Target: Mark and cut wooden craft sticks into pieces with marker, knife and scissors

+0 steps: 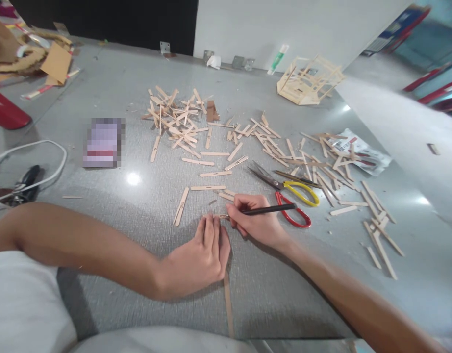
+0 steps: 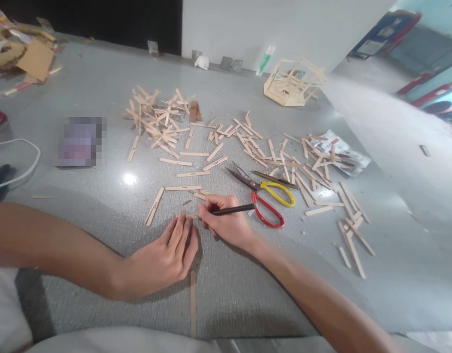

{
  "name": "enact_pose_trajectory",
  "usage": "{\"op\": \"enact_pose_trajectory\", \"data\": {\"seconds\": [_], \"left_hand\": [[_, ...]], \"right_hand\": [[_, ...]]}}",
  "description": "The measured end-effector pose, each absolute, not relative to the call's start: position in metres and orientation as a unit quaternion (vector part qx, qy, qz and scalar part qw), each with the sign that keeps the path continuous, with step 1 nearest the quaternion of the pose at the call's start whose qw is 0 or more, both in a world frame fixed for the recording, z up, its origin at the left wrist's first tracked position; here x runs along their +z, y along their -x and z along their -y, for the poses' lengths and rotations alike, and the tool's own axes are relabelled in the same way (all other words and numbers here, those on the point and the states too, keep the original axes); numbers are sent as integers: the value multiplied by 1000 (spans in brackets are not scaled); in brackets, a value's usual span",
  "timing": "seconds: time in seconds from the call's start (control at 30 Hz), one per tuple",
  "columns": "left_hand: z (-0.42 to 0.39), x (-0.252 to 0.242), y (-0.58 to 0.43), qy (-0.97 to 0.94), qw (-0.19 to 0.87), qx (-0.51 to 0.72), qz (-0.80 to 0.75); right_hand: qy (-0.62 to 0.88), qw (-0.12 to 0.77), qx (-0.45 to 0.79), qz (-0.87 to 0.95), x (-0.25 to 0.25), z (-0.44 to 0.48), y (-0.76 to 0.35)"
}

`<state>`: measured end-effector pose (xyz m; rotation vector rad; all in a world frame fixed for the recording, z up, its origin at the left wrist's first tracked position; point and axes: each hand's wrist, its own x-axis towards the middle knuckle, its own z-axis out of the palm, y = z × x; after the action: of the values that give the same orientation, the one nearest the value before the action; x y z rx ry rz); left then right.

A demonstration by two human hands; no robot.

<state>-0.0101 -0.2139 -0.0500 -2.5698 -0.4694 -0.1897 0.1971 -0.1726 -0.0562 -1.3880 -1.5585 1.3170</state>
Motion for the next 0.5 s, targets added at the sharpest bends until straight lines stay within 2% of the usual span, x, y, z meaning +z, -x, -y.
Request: {"op": "enact_pose_trajectory", "data": {"seconds": [0.37, 0.5], "left_hand": [[214, -47, 11, 943, 265, -80, 187], [215, -48, 11, 939, 258, -98, 203]], "right_hand": [[527, 352, 523, 570, -54, 173, -198], [535, 381, 437, 615, -55, 173, -203]]}}
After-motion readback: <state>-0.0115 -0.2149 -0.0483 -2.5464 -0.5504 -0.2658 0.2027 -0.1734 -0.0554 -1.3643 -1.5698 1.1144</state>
